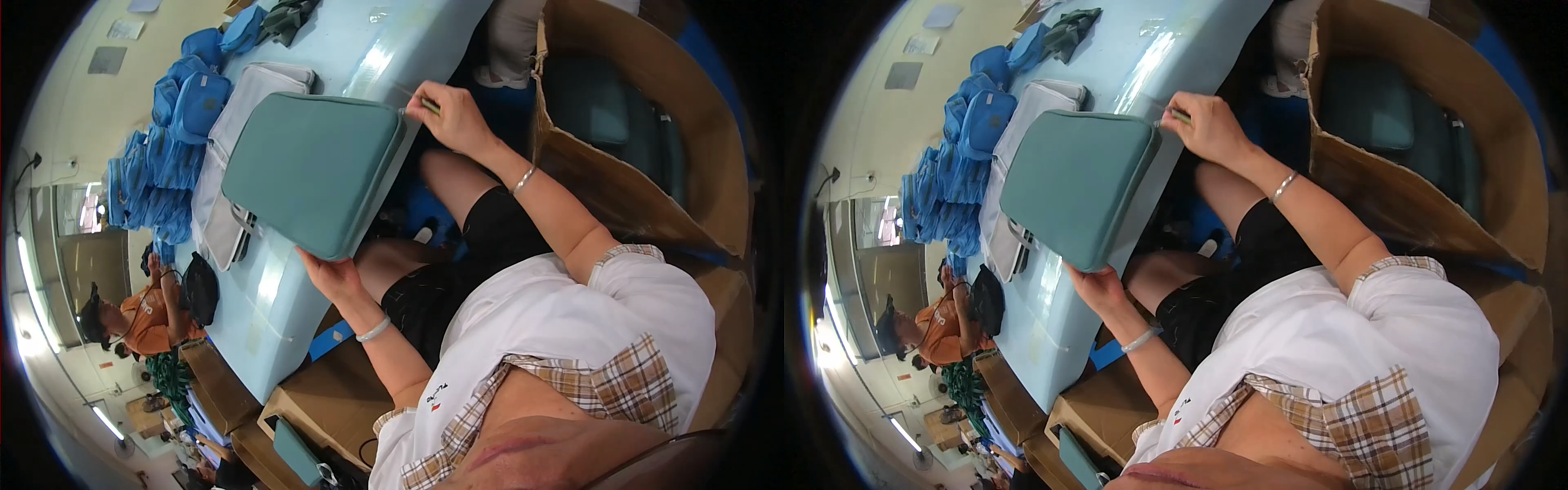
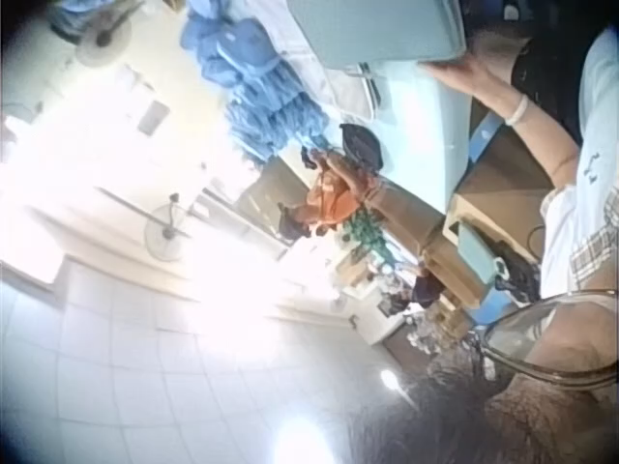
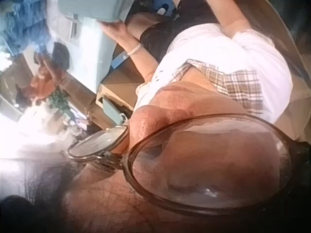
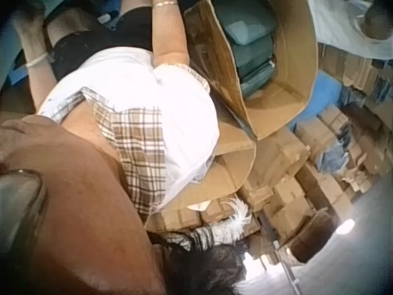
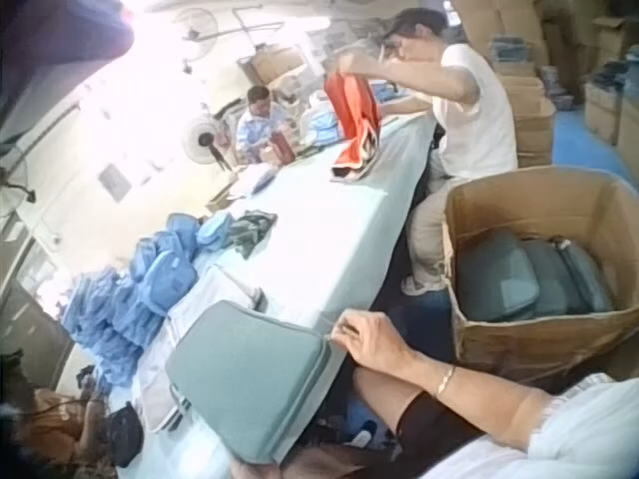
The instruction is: Trimming loose threads and inspecting leather-like pouches at a workbench in a workshop.
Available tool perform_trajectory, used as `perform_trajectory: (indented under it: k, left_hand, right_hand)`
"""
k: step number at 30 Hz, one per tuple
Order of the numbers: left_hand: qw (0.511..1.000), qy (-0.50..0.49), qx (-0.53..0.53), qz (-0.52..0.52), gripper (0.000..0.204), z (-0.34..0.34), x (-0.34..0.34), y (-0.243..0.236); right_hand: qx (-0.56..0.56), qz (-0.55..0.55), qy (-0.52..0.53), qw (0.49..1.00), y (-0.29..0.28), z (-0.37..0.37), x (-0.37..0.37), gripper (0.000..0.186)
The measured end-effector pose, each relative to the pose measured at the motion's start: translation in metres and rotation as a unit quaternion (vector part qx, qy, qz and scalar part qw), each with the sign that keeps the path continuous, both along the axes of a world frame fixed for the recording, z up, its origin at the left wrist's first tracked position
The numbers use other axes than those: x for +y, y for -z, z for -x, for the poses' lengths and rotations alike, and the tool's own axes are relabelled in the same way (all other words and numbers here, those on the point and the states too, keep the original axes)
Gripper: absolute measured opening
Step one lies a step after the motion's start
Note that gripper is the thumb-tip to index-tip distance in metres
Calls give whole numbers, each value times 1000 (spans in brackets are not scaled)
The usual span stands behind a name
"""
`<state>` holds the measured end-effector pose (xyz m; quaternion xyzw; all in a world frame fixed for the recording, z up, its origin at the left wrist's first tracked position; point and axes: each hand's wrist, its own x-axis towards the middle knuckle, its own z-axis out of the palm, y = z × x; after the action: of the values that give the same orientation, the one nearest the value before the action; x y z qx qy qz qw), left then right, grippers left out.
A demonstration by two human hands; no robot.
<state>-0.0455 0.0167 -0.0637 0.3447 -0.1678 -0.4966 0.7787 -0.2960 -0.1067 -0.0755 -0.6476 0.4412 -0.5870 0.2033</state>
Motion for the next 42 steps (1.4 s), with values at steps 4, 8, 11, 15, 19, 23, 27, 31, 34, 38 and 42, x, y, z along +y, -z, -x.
perform_trajectory:
  k: [4,8,11,15,19,23,27,31,34,38,42]
  left_hand:
    - [991,37,-125,-35,29,18,8,39]
    - [988,154,13,33,34,62,7,24]
    - [997,52,-53,-30,35,61,7,23]
    - [992,55,-116,2,35,61,17,20]
    - [989,33,-146,-15,34,46,38,8]
    - [988,-21,-146,-42,34,8,60,1]
    - [985,-139,-22,98,39,-57,66,30]
    - [971,-189,-131,57,52,-32,48,32]
    - [993,-76,52,74,55,35,31,7]
    - [999,-44,0,14,44,51,13,7]
    - [994,-32,-100,18,33,47,16,17]
  right_hand:
    - [-13,-38,-117,992,-2,-24,33,13]
    - [68,-52,-184,979,-13,-31,70,15]
    - [74,0,-161,984,-2,-38,60,16]
    - [76,43,-110,990,-8,-46,29,17]
    - [62,61,-87,992,-16,-61,-1,20]
    - [6,63,-7,998,-16,-47,-42,21]
    - [-44,8,-22,999,-20,-47,-33,19]
    - [-86,6,-103,991,-21,-61,3,17]
    - [-89,-7,-176,980,-20,-61,29,14]
    - [10,21,-250,968,-20,-62,59,15]
    - [27,42,-199,979,-19,-63,49,15]
